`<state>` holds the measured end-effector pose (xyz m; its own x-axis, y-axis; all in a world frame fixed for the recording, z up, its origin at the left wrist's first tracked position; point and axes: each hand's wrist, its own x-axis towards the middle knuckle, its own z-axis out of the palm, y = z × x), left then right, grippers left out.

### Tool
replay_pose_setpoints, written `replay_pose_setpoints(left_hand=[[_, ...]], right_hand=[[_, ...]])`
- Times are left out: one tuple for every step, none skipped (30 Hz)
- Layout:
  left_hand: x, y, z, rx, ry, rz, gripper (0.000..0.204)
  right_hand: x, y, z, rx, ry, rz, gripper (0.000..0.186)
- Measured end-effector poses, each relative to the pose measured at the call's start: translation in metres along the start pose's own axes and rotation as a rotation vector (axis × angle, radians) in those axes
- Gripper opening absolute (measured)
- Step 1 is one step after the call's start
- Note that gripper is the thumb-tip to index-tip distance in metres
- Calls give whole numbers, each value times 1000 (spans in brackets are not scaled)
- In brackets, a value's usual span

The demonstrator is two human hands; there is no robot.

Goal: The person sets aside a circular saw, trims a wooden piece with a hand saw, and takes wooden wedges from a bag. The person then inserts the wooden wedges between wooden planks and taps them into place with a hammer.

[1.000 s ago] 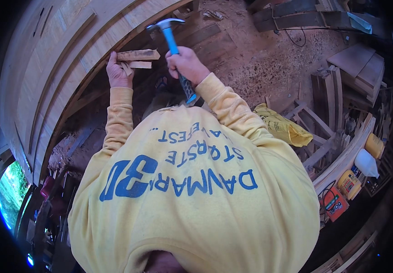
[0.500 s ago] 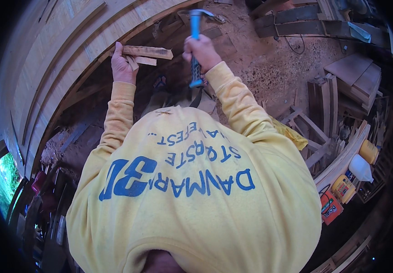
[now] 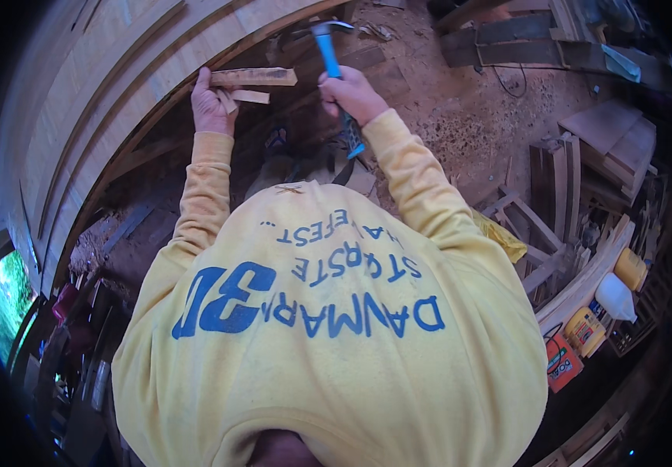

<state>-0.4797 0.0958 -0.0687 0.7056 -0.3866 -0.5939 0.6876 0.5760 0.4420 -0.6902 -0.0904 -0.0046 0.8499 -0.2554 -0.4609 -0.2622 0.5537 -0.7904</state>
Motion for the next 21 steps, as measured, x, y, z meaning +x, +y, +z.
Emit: replay_pose_setpoints(left_hand=[[0,-1,-3,10,-40,-36,18],[3,0,-5,10,-5,-21,19],[8,-1,-10,-2,52,66,22],[3,-2,-5,24,18,44,21],[-5,0,1,48,-16,27,20],[-10,0,3,47,-9,32,20],[-13,1,4,89,-39,34,20],[-19,1,9,133,-68,32,19],[-25,-5,16,146,-6,38,19],[-22,-10,21,44,28,85,18],[-18,-14,24,-58,61,131,18],[-21,-7,13,-68,-16,31,17],[-19,0,1,-75,-97,-68,16],[-19,3,0,-54,38,-38,18],[-14,6,-9,-74,25,-71,21],[-14,9,-12,-72,71,-48,21],[-17,13,-13,-69,117,-25,21],[-16,15,-26,30,120,26,22],[-13,24,-36,-123,66,-31,25],[-7,35,-48,-175,41,-24,27],[-1,40,-57,-227,16,-16,28]], right_hand=[[-7,4,-4,20,114,-14,6],[-7,2,-10,131,125,-17,4],[-11,4,-12,196,146,5,3],[-14,7,-16,184,197,33,3],[-17,9,-19,170,242,60,3],[-20,12,-22,169,237,67,3],[-22,14,-24,169,206,86,4],[-23,17,-25,170,179,106,4],[-21,21,-25,169,175,111,4],[-20,21,-21,175,166,119,5],[-20,22,-18,182,159,127,6],[-20,23,-14,178,161,128,6],[-18,22,-10,153,160,152,7],[-15,22,-6,130,161,174,8],[-13,20,-6,131,163,169,8],[-13,19,-4,117,145,148,9],[-13,20,-3,104,127,128,10],[-13,22,-3,106,130,128,10],[-12,25,-4,133,117,106,10],[-11,27,-2,157,96,85,10],[-10,27,0,154,87,88,10]])
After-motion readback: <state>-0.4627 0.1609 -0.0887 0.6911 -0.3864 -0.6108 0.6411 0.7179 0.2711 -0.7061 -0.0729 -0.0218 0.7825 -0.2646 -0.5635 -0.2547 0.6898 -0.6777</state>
